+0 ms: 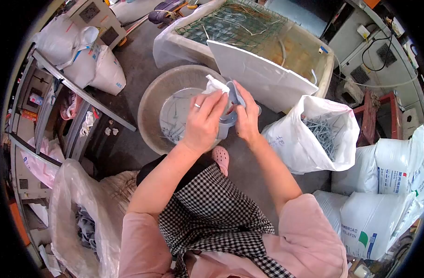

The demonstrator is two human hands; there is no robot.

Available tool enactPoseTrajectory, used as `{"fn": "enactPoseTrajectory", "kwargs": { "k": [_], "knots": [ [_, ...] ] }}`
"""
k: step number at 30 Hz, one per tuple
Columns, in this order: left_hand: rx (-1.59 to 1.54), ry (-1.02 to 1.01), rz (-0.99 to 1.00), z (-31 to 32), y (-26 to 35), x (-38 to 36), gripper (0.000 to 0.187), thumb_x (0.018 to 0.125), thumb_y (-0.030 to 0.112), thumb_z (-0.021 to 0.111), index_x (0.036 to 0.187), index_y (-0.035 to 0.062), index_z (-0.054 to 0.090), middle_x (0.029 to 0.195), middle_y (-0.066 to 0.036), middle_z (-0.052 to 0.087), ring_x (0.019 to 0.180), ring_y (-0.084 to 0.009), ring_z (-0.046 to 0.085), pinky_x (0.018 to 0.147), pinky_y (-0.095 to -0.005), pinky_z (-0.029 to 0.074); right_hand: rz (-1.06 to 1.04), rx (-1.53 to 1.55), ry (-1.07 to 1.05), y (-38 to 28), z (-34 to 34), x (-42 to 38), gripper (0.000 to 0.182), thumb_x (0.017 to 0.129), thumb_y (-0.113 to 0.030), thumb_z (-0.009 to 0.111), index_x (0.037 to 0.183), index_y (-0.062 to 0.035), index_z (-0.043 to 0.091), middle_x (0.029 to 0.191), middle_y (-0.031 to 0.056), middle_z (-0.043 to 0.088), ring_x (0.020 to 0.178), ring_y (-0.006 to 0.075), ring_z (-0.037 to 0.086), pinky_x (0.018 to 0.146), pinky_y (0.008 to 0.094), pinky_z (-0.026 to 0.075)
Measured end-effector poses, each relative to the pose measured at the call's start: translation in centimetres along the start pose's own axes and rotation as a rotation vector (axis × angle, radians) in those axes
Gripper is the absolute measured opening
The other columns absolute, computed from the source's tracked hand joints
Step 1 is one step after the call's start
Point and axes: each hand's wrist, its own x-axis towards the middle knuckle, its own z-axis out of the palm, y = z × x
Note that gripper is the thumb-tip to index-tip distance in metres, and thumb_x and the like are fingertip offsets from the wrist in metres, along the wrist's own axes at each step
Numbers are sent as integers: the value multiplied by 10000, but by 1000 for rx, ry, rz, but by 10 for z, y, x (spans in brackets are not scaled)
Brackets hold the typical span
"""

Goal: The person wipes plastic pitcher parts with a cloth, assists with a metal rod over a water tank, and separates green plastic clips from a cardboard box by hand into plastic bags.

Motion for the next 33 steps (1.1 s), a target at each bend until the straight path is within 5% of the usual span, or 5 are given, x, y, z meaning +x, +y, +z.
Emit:
{"fn": "enactPoseTrajectory", "kwargs": {
  "k": [11,17,19,23,33],
  "knots": [
    [34,-81,7,-20,2,-27,382,674,-13,582,1050,-75,610,1024,-139,590,822,-259,551,743,-363,446,-26,-177,32,-1,6,-12,521,737,-137,450,1228,29,506,1022,262,553,960,407,544,897,410,420],
    [-225,31,-393,-36,2,-22,306,706,-71,592,999,-10,657,975,-116,635,840,-271,599,735,-346,480,-28,-108,73,-7,2,-4,515,738,-128,439,1223,31,508,1020,262,559,949,394,555,890,413,423],
    [-197,141,-328,-31,-1,-13,276,726,-66,601,984,3,667,962,-121,644,864,-281,613,738,-346,491,-33,-145,49,-18,3,-2,513,731,-115,441,1218,30,510,1016,261,558,945,394,553,888,414,423],
    [-32,44,-48,-21,2,-10,353,689,-57,588,1037,-35,640,1026,-123,622,830,-267,584,749,-354,482,-87,-177,42,-22,6,-4,518,723,-105,444,1222,18,511,1020,262,556,953,401,547,893,419,421],
    [67,11,49,-22,2,-12,413,660,-13,575,1063,-103,597,1039,-155,603,833,-271,568,750,-367,475,-93,-190,43,-22,7,-8,501,724,-114,440,1198,27,521,1039,262,556,957,405,544,896,416,423]
  ]
}}
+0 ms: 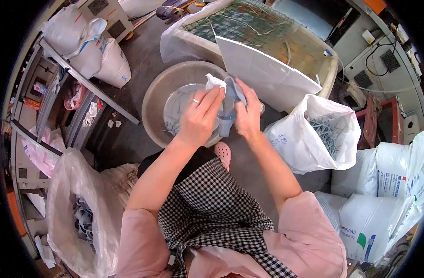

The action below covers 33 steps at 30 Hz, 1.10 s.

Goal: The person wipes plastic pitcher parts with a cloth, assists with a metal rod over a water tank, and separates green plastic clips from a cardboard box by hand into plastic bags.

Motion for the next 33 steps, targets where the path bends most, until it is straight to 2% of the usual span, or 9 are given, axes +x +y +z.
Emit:
{"fn": "enactPoseTrajectory", "kwargs": {
  "k": [6,9,11,15,17,23,26,29,33],
  "knots": [
    [-80,-98,-64,-11,5,-18,344,701,-58,587,1042,-67,629,1022,-158,614,835,-276,589,740,-348,498,75,74,142,19,-9,10,501,729,-133,420,1187,42,527,1064,251,573,989,369,559,919,402,418],
    [-159,66,-380,-27,5,-9,289,755,-99,586,1028,-32,653,991,-156,631,845,-263,615,767,-288,497,119,166,107,25,-8,8,521,728,-137,436,1211,30,538,999,147,595,815,177,579,740,295,480],
    [-449,235,-710,-32,4,2,256,798,-76,587,1036,-15,657,997,-164,630,884,-261,619,800,-277,488,172,185,81,21,-7,9,525,727,-147,435,1212,26,537,942,136,583,753,154,561,713,287,472],
    [-248,110,-383,-28,17,3,282,758,-78,605,1031,-29,656,1021,-156,624,874,-265,609,774,-300,498,178,169,74,13,-4,10,525,733,-172,425,1206,26,537,956,135,603,778,150,562,714,283,472],
    [-24,-18,-40,-16,19,-5,316,714,-47,587,1025,-58,640,1042,-146,616,857,-273,601,751,-349,500,161,192,75,2,-4,8,516,712,-135,420,1186,33,539,1152,246,567,1085,361,546,973,385,391],
    [-101,72,-7,-6,13,17,323,719,-33,588,1037,-44,641,1038,-155,615,870,-295,601,753,-350,497,42,251,-43,-7,-6,0,560,700,-101,405,1233,38,501,1115,223,577,1025,342,562,937,358,416],
    [-530,119,-520,-26,18,30,222,800,-38,596,982,53,687,1005,-151,649,908,-238,631,770,-301,502,148,675,-32,-13,-18,5,620,686,-115,409,1279,59,450,1169,190,568,1039,295,549,934,340,411],
    [-655,305,-908,-47,2,41,202,854,2,595,1039,5,674,1050,-77,640,953,-124,581,844,-248,462,33,628,-25,8,-27,7,688,669,-189,423,1301,82,415,1258,167,513,1107,245,490,992,333,341],
    [-731,309,-892,-52,7,37,213,858,16,604,1060,3,669,1035,-67,636,941,-110,574,840,-239,450,-28,520,-33,4,-34,10,725,629,-233,438,1277,92,442,1263,164,503,1116,239,471,1016,328,299]
  ]
}}
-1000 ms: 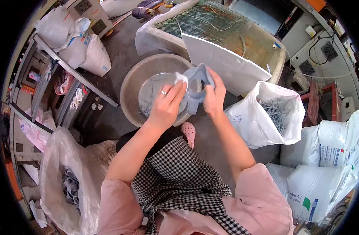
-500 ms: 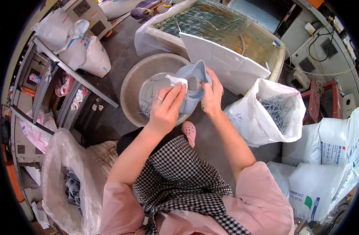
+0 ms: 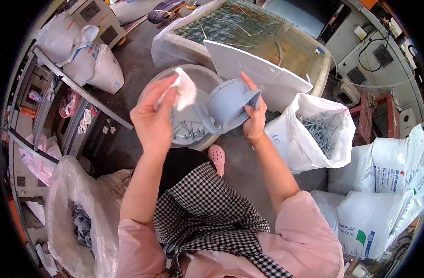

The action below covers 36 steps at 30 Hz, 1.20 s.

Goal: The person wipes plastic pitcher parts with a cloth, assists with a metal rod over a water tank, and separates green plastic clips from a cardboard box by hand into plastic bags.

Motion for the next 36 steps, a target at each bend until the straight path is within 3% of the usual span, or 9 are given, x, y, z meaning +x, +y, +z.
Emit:
{"fn": "enactPoseTrajectory", "kwargs": {
  "k": [5,9,11,14,19,21,28,34,36],
  "knots": [
    [155,-141,131,6,14,-15,215,846,-14,599,1047,2,672,1036,-81,635,938,-122,581,801,-226,460,23,-7,3,-5,3,0,754,591,-226,441,1275,93,449,1185,175,533,1031,259,493,988,329,322],
    [198,-279,208,15,25,-27,249,790,-59,614,1026,-4,673,989,-104,636,876,-164,604,748,-248,479,-150,-219,-35,-11,0,3,752,590,-210,458,1281,87,449,1122,194,542,971,290,507,940,338,361],
    [330,-418,411,20,17,-36,278,751,-75,624,1017,-9,671,960,-119,629,835,-215,605,720,-274,484,-203,-280,-54,-11,0,5,750,589,-195,464,1283,88,447,1116,201,542,964,302,511,926,341,373],
    [428,-329,635,28,6,-46,263,757,-82,613,1007,-25,669,964,-118,631,844,-237,593,754,-294,474,-368,-347,-48,-12,-1,5,756,584,-161,476,1290,108,428,1101,227,541,920,321,515,895,354,396],
    [444,-351,597,31,6,-28,270,744,-83,616,1004,-30,665,967,-114,625,806,-243,577,730,-321,469,-467,-448,-161,-12,-3,2,781,603,-148,482,1316,146,359,1047,275,544,836,349,519,811,397,450],
    [437,-403,648,34,4,-22,330,671,-83,628,996,-29,657,953,-123,611,803,-273,570,715,-334,481,-485,-488,-158,-12,-1,0,784,607,-151,482,1319,150,349,1036,269,545,833,350,522,798,401,455],
    [447,-444,685,16,-2,-35,323,683,-71,626,1002,-31,657,983,-122,617,824,-274,580,729,-334,492,-481,-562,-67,-15,-7,-3,767,639,-168,478,1317,164,340,1006,265,562,787,331,528,731,381,465],
    [385,-490,431,4,-1,-44,273,755,-78,615,1017,-19,662,991,-128,628,827,-237,604,733,-294,491,-486,-508,32,-5,-5,1,710,703,-184,471,1312,158,344,1041,267,550,772,319,525,743,374,452],
    [244,-365,228,5,-1,-41,270,773,-92,606,1024,-9,666,983,-113,632,846,-209,616,720,-266,492,-472,-501,55,-6,-3,2,712,700,-183,475,1312,157,344,1068,270,547,778,321,525,751,377,450]
  ]
}}
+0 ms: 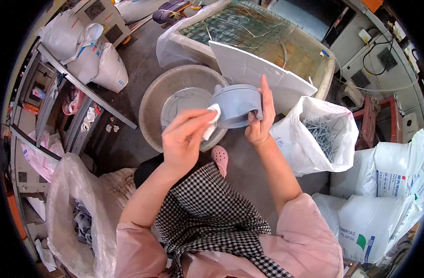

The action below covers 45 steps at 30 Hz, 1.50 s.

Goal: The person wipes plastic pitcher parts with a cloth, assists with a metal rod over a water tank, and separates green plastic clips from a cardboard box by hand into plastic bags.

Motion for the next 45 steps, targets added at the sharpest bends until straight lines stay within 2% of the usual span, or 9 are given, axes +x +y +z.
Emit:
{"fn": "enactPoseTrajectory", "kwargs": {
  "k": [9,13,15,18,23,25,27,34,45],
  "knots": [
    [275,125,331,24,-4,17,284,748,-106,627,1021,-35,658,978,-121,622,825,-232,575,721,-295,465,-4,-90,-19,-11,9,2,750,671,-83,454,1363,135,263,1130,274,489,873,328,507,840,378,419],
    [421,186,476,28,-20,28,293,756,-102,612,1039,-35,650,976,-124,619,836,-254,577,741,-319,469,412,32,-19,-7,20,-3,657,723,-92,444,1350,72,339,1029,190,524,846,248,548,816,339,436],
    [406,109,407,19,-30,30,292,767,-93,601,1046,-22,650,983,-120,622,843,-252,589,743,-316,475,460,0,-25,-3,21,1,604,757,-123,444,1334,44,384,903,114,571,769,168,589,748,291,465],
    [339,149,114,4,-30,30,285,768,-88,594,1034,-5,656,997,-125,622,853,-254,599,745,-315,481,949,517,-93,-6,18,8,434,796,-140,419,1189,26,494,870,85,578,782,162,597,717,277,460],
    [435,57,392,4,-25,47,260,783,-84,570,1015,-1,655,986,-118,614,857,-262,600,748,-318,485,1062,678,-209,0,24,7,412,869,-160,482,1233,32,459,925,90,573,835,186,617,753,298,488],
    [487,-87,368,9,-38,50,238,784,-81,569,992,-5,656,962,-108,614,849,-264,600,745,-318,485,1208,647,-214,3,27,7,526,861,-201,546,1306,44,409,1143,135,563,935,194,592,797,346,469],
    [504,-108,357,2,-42,50,212,785,-75,574,969,-10,658,945,-110,613,853,-261,602,766,-309,480,1225,715,-178,2,26,7,499,869,-214,550,1281,40,429,1141,144,562,945,208,597,797,369,478],
    [-138,197,-410,-32,-48,38,178,876,50,591,1023,20,687,934,-54,667,860,-94,579,788,-242,450,1360,1127,15,2,14,17,365,938,-241,455,1189,24,464,1145,168,551,1024,280,592,849,479,517],
    [-142,150,-278,-32,-21,49,186,895,72,580,1040,-5,668,981,-40,643,891,-105,573,819,-240,430,1387,1406,-71,-6,16,18,511,966,-284,383,1334,51,270,1295,246,407,1109,427,501,889,581,492]
  ]
}}
